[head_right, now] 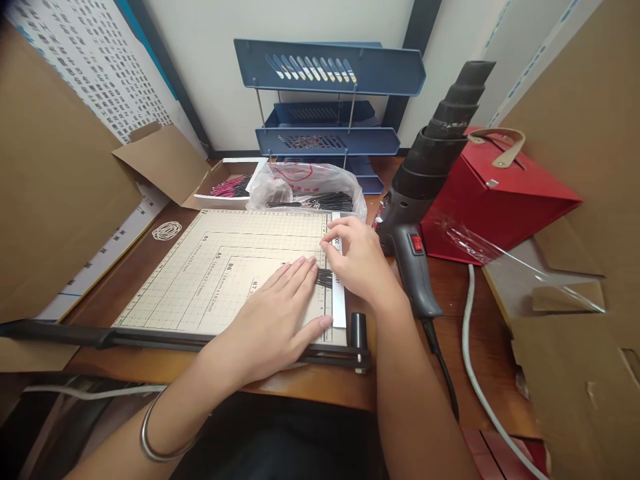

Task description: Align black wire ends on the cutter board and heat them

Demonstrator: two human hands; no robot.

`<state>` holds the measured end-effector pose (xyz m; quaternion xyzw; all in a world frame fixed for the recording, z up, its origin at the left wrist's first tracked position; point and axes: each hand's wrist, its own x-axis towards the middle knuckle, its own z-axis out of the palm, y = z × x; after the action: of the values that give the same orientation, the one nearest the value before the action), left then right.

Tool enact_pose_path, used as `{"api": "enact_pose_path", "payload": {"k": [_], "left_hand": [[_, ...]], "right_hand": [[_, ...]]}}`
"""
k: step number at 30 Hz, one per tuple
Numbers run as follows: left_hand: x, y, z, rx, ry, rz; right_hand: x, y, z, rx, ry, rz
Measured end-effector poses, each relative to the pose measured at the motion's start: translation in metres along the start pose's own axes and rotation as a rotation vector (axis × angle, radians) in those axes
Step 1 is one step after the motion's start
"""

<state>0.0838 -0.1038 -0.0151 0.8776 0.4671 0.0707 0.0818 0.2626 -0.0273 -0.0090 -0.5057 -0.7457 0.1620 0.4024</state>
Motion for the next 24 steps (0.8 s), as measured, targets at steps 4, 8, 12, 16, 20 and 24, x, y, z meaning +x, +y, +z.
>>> {"api": "enact_pose_path", "payload": {"k": [4,8,12,16,20,24], "left_hand": [[0.004,0.006,0.004,-0.006,0.014,-0.01],[0.002,0.011,0.008,0.002,0.051,-0.024],[0.001,0.019,0.013,0.041,0.084,-0.082],[0.002,0.024,0.016,0.057,0.091,-0.116],[0.001,0.022,0.014,0.032,0.093,-0.099],[0.002,0.014,0.007,0.033,0.111,-0.084]], "right_hand": [[-0.001,0.001,-0.007,-0.035,-0.112,0.059],[-0.003,0.001,-0.012,-0.067,-0.192,0.106],[-0.005,0.002,-0.01,-0.059,-0.289,0.043],[-0.006,0.004,-0.009,-0.084,-0.266,0.007],[-0.007,0.005,-0.01,-0.084,-0.293,-0.016],[-0.008,0.006,-0.011,-0.054,-0.329,-0.039]]}}
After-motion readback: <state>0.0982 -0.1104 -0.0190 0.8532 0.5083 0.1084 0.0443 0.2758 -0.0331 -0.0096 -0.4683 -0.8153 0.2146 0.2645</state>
